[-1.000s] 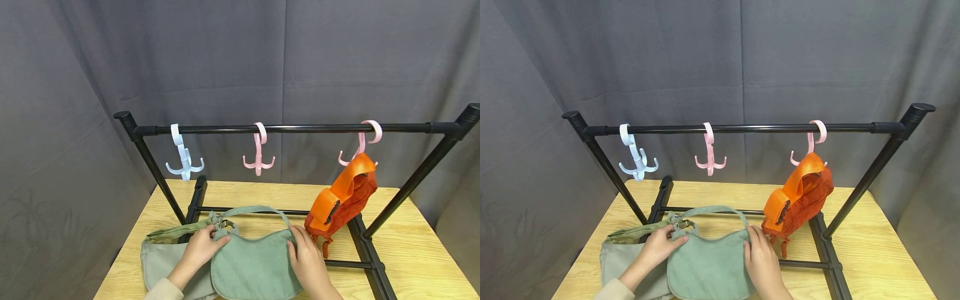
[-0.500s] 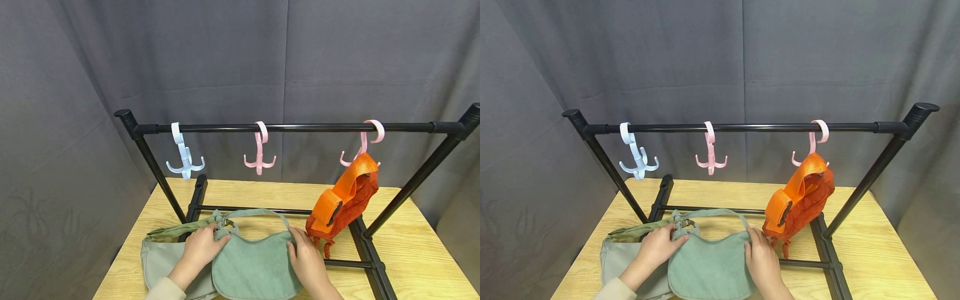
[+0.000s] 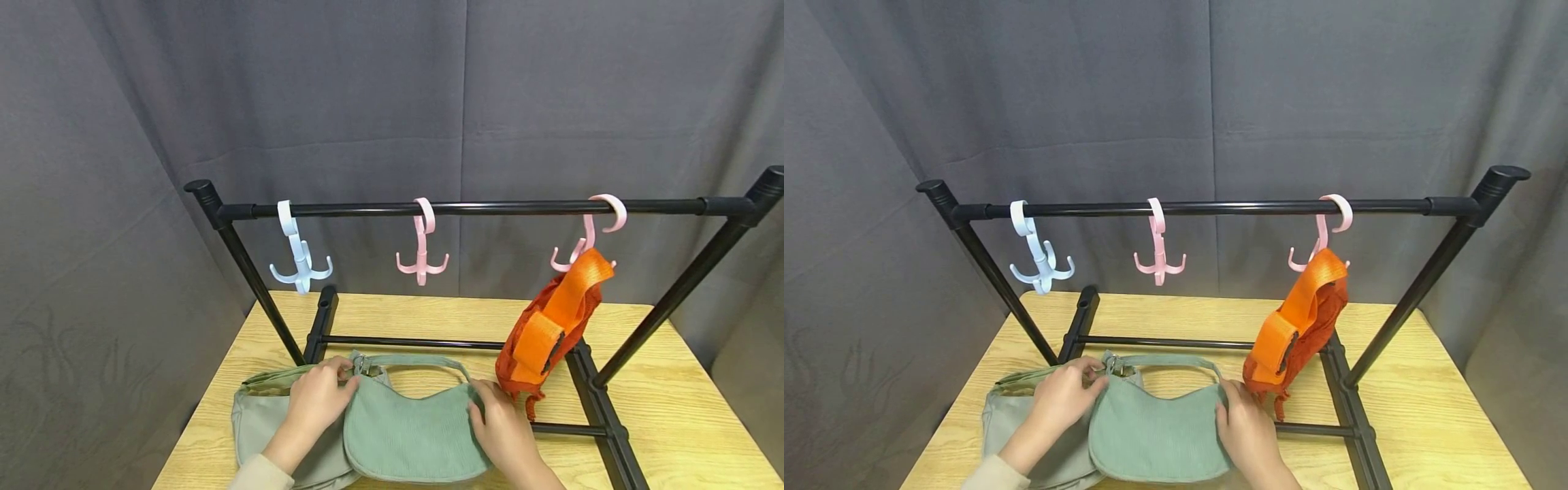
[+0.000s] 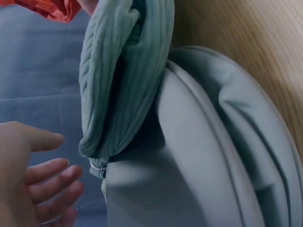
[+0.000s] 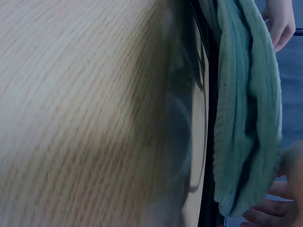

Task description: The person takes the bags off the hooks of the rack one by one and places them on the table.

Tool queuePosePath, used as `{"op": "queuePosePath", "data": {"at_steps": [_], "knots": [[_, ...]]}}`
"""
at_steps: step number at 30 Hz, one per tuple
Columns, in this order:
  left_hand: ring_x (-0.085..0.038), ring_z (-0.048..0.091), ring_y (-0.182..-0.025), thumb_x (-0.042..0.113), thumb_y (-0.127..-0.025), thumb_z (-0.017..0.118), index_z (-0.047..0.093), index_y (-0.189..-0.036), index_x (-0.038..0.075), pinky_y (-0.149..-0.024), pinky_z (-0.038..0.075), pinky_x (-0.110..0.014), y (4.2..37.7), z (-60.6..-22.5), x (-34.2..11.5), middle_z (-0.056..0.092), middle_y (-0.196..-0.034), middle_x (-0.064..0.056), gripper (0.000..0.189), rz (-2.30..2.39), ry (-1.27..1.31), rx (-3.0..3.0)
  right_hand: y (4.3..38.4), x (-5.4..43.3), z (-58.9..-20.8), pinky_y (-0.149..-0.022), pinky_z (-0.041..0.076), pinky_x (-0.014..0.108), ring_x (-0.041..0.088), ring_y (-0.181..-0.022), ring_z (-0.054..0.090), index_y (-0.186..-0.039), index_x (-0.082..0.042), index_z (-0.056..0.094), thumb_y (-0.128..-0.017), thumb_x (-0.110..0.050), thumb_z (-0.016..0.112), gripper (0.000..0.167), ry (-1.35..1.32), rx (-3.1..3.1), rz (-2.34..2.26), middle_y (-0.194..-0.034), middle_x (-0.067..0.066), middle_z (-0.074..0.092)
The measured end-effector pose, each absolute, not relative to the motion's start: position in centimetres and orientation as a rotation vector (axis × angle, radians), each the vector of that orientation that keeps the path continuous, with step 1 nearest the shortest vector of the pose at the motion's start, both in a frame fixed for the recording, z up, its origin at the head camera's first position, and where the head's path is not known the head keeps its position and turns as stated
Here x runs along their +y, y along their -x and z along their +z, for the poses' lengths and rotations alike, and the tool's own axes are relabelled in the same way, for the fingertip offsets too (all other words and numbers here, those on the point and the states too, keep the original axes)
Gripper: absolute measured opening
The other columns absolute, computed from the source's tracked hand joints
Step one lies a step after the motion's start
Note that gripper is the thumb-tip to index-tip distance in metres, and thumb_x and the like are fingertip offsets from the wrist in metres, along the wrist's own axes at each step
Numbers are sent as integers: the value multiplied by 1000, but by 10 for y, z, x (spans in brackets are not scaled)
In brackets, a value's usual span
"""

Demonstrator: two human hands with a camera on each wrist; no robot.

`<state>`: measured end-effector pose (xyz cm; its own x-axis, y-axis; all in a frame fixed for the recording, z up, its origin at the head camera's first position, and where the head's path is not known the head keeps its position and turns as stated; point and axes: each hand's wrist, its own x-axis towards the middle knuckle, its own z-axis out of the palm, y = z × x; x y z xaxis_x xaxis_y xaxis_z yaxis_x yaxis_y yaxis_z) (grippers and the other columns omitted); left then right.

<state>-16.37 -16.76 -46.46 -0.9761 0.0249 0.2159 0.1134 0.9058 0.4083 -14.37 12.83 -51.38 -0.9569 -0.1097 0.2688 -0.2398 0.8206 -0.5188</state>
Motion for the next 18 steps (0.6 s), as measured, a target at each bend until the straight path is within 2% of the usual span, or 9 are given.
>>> {"op": "queuePosePath", "data": {"at_steps": [10, 15, 18], "knots": [[-4, 52, -54, 26, -87, 76, 74, -104, 15, -44, 39, -26, 162, -462, -172, 68, -85, 5, 20, -632, 126, -2811, 142, 127, -512, -61, 54, 38, 30, -101, 65, -123, -3, 65, -89, -9, 72, 34, -278, -2772, 829, -120, 10, 62], [-5, 53, -55, 25, -89, 74, 74, -104, 16, -45, 40, -27, 161, -459, -171, 68, -86, 5, 18, -651, 136, -2814, 142, 127, -511, -56, 52, 34, 29, -95, 66, -121, -4, 66, -89, -9, 72, 33, -277, -2771, 818, -121, 10, 63], [-4, 51, -54, 24, -89, 74, 73, -104, 16, -45, 39, -27, 161, -459, -170, 68, -86, 6, 18, -661, 147, -2806, 142, 127, -511, -57, 52, 34, 29, -95, 66, -121, -4, 66, -89, -10, 73, 33, -280, -2772, 821, -121, 10, 62]]}}
